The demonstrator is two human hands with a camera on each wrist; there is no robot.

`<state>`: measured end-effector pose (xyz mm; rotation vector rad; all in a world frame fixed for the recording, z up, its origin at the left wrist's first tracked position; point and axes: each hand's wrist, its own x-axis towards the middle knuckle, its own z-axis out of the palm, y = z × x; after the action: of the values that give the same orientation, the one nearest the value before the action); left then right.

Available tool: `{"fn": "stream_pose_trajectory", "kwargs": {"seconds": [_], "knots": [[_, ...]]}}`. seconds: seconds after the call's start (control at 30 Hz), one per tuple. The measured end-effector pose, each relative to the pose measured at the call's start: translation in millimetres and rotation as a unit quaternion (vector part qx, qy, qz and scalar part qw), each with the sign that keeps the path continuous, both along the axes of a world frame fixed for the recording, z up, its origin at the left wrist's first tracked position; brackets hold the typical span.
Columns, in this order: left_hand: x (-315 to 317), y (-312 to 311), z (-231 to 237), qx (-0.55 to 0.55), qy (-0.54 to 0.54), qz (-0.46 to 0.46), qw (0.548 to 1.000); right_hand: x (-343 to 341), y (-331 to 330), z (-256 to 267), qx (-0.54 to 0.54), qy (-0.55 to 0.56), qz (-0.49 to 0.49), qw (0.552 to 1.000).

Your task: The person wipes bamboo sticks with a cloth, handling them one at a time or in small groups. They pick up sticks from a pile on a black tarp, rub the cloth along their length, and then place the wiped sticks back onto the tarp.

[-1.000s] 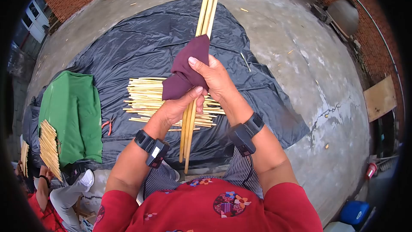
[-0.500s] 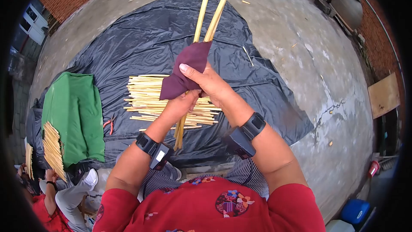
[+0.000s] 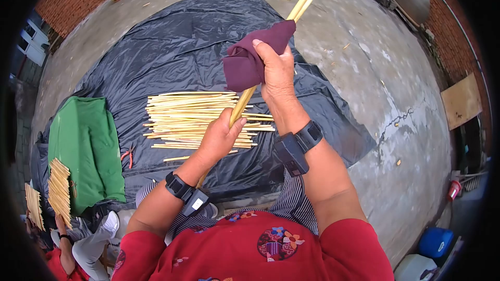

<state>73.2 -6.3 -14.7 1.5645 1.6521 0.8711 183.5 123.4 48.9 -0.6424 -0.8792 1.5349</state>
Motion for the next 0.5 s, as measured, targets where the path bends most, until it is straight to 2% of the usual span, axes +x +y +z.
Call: {"fn": "stream_pose_trajectory", "kwargs": {"seconds": [0.1, 0.17, 0.2, 0.23, 0.33, 0.4, 0.5], "knots": [[-3.1, -2.0, -4.8, -0.047, -0.055, 0.000, 0.997, -5.0, -3.7, -7.4, -0.040, 0.022, 0.012, 0.999], [-6.5, -0.3, -8.8, -0.008, -0.041, 0.048, 0.998, -18.4, -22.7, -15.1, -0.034, -0.025, 0.063, 0.997], [-12.4, 3.6, -16.0, 0.103, 0.082, 0.045, 0.990, -28.4, -37.1, -24.4, -0.030, -0.063, 0.052, 0.996], [-17.5, 3.9, -17.0, 0.162, 0.104, 0.047, 0.980, -36.6, -47.5, -32.4, -0.025, -0.101, 0.040, 0.994], [-23.9, 2.0, -23.1, 0.126, 0.155, 0.052, 0.978, -44.5, -57.2, -41.7, -0.063, -0.104, 0.054, 0.991], [-21.5, 2.6, -13.2, 0.108, 0.208, 0.024, 0.972, -39.5, -37.7, -47.2, -0.052, -0.055, 0.092, 0.993], [-16.4, 1.8, 3.9, 0.047, -0.011, 0.036, 0.998, -22.0, -20.2, -24.9, -0.035, 0.001, 0.130, 0.991]]}}
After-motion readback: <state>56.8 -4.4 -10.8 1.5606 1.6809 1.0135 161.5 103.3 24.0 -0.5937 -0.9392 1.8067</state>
